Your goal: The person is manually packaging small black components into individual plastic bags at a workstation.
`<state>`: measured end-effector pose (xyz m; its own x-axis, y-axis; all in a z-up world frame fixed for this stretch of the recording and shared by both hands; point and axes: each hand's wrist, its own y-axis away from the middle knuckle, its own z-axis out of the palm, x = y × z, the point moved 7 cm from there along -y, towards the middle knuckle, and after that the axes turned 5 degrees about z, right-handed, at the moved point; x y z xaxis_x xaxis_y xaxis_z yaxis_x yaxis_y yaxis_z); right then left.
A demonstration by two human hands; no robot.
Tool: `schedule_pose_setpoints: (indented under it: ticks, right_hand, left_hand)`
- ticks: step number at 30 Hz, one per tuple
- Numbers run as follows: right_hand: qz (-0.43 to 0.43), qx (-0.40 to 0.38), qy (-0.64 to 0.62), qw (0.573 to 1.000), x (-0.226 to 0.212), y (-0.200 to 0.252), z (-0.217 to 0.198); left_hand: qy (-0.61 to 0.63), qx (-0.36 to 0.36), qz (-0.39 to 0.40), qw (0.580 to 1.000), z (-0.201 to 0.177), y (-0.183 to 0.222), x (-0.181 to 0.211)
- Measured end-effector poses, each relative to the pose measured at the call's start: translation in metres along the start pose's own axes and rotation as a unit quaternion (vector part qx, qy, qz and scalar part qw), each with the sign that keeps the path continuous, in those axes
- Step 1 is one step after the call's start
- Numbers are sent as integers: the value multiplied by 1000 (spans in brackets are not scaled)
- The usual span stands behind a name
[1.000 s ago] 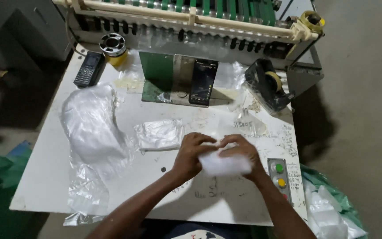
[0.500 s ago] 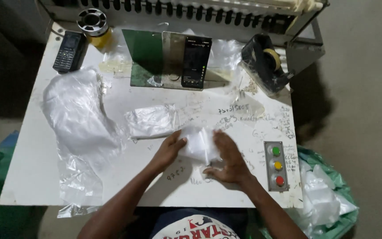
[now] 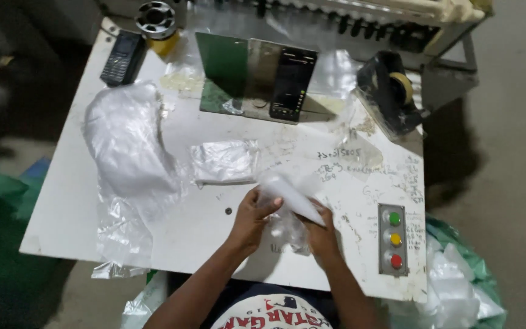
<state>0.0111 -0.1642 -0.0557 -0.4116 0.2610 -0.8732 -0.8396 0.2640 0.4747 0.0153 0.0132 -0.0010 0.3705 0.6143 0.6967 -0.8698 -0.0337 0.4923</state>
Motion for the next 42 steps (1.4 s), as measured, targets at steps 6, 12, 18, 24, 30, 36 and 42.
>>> schedule_pose_setpoints:
  ticks: [6, 12, 18, 24, 30, 36, 42]
  right_hand:
    - [-65, 277, -83, 955, -2, 8, -46]
    - [-127, -28, -51, 990, -25, 30, 4]
    - [-258, -37, 74, 963, -72, 81, 27]
    - [-200, 78, 519, 827, 80, -36, -72]
    - [35, 175, 218, 959, 7, 37, -39]
    - [-121, 38, 164, 978, -64, 56, -8]
    - [-125, -139, 101, 977, -48, 59, 7]
  left_hand:
    - [-60, 56, 11, 997, 1, 29, -5]
    - [65, -73, 43, 994, 31, 6, -6]
    - [170, -87, -20, 981, 37, 3, -26]
    - [-116, -91, 192, 970, -5, 25, 23]
    - [-295, 182, 339, 874, -173, 27, 103]
    - [-563, 283, 290, 720, -226, 12, 161]
    - [-637, 229, 546, 493, -154, 51, 172]
